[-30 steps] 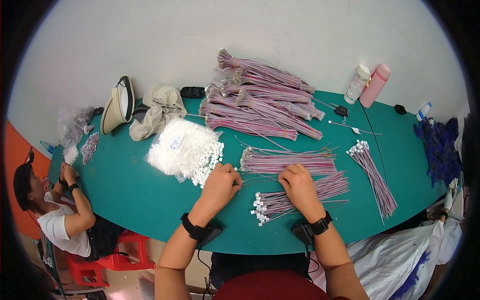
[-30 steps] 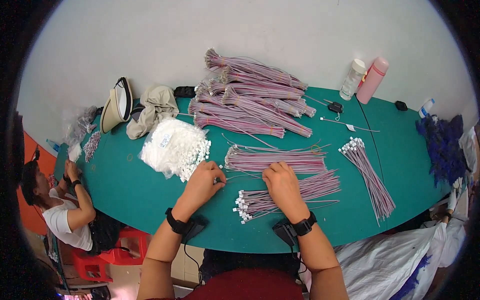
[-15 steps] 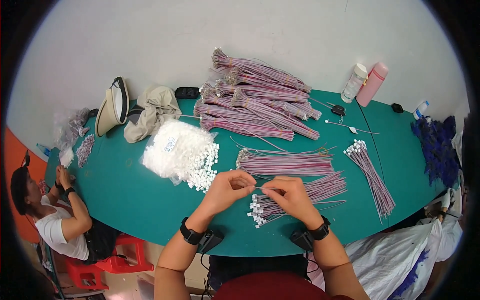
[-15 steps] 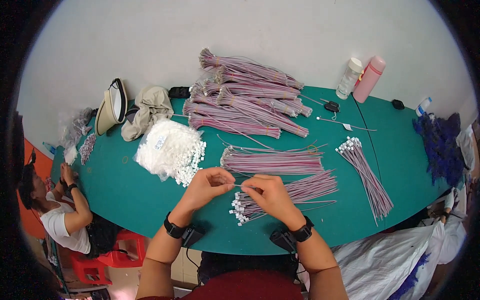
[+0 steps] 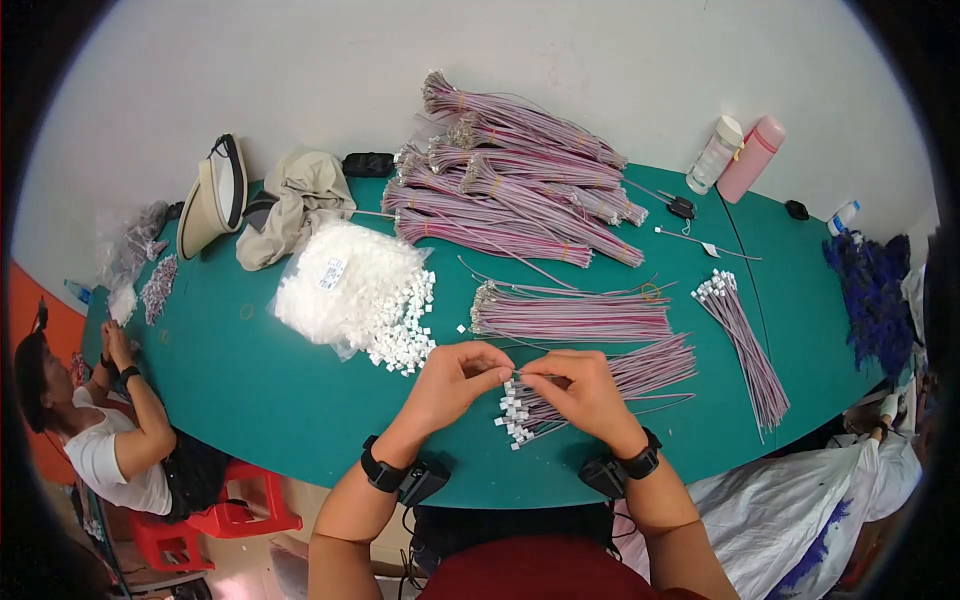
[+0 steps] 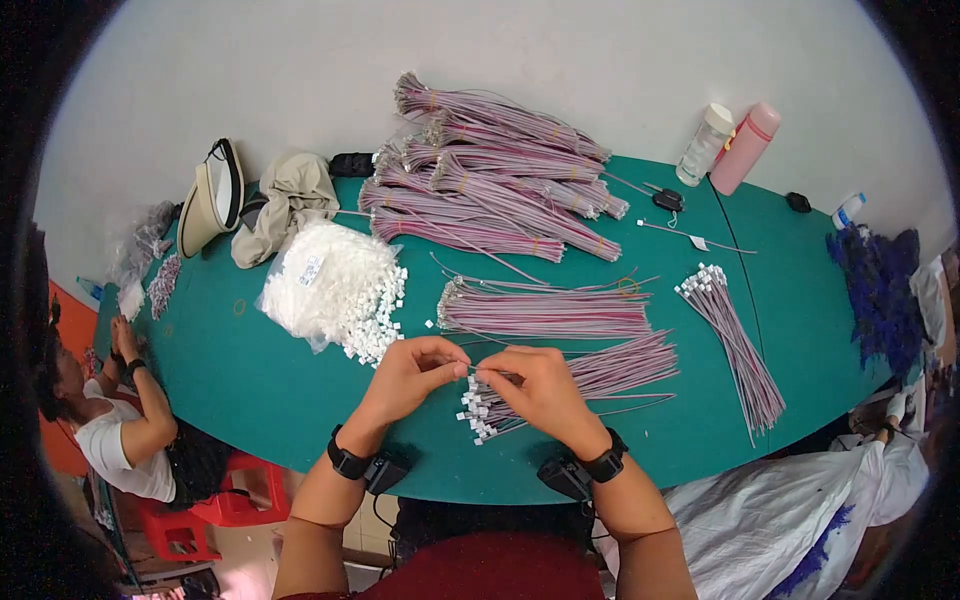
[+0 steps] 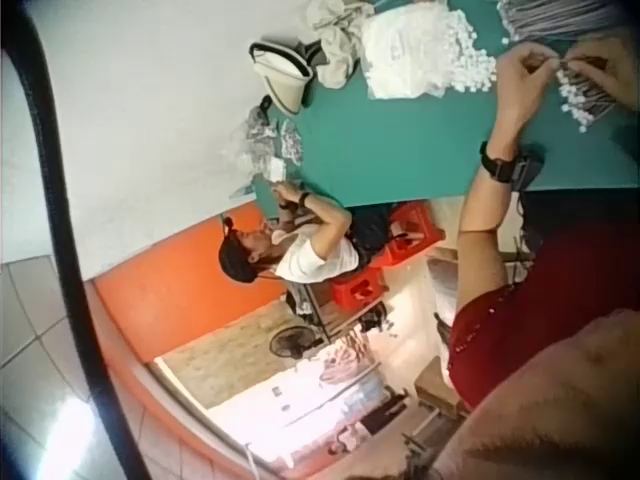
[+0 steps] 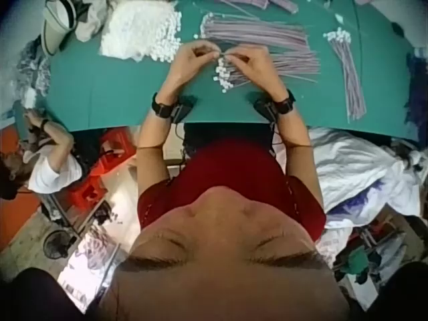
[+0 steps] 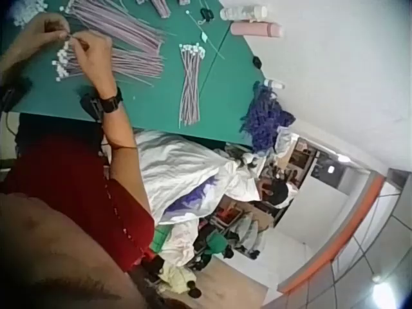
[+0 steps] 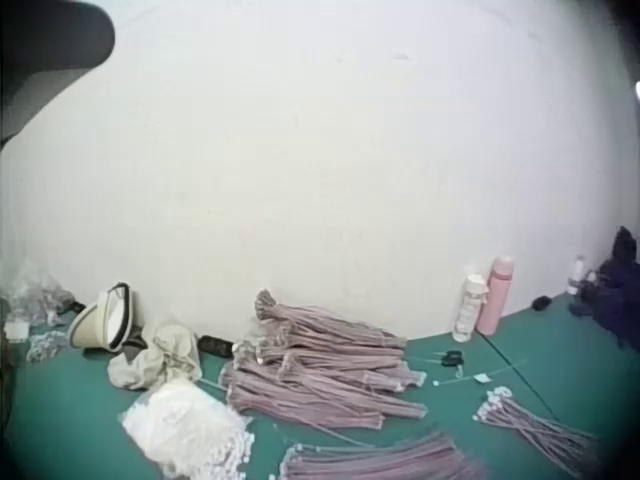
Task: The person assembles electronic components by hand, picking up a wire and a connector, fitting the connector onto the end of the wire, and placing the completed assembly onto the table.
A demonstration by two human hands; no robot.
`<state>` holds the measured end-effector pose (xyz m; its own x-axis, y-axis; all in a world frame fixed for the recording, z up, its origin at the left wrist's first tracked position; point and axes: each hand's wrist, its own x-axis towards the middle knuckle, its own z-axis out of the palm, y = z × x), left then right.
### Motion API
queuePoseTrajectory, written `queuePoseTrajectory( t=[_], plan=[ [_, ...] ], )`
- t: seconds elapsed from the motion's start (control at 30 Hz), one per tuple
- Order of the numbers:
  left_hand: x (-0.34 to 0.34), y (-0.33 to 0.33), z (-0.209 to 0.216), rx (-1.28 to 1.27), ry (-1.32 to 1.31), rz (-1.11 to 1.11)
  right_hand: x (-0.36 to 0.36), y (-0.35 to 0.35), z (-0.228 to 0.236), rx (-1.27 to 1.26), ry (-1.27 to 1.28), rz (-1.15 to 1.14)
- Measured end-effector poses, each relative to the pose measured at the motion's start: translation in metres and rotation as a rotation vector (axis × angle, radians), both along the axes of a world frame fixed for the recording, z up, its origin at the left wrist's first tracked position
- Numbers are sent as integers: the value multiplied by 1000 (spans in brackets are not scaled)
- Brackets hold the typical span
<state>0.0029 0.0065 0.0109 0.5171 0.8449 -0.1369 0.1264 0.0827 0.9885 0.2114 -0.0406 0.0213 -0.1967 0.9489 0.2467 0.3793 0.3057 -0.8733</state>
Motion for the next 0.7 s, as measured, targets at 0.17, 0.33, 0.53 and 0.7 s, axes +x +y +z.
queuePoseTrajectory(
  t=[0.17,0.33,0.53,0.7],
  plan=[
    [3,-3,4,-21,-77,-2,1,-2,-8,-79,75,-16],
    [2,-3,0,-20,-55,-3,1,-2,-4,-85,83,-6],
    [3,-3,-4,-40,-106,8,-2,-3,0,-126,135,-20],
    [4,-3,-4,-73,-147,5,-1,-3,1,-195,143,-1]
  ],
)
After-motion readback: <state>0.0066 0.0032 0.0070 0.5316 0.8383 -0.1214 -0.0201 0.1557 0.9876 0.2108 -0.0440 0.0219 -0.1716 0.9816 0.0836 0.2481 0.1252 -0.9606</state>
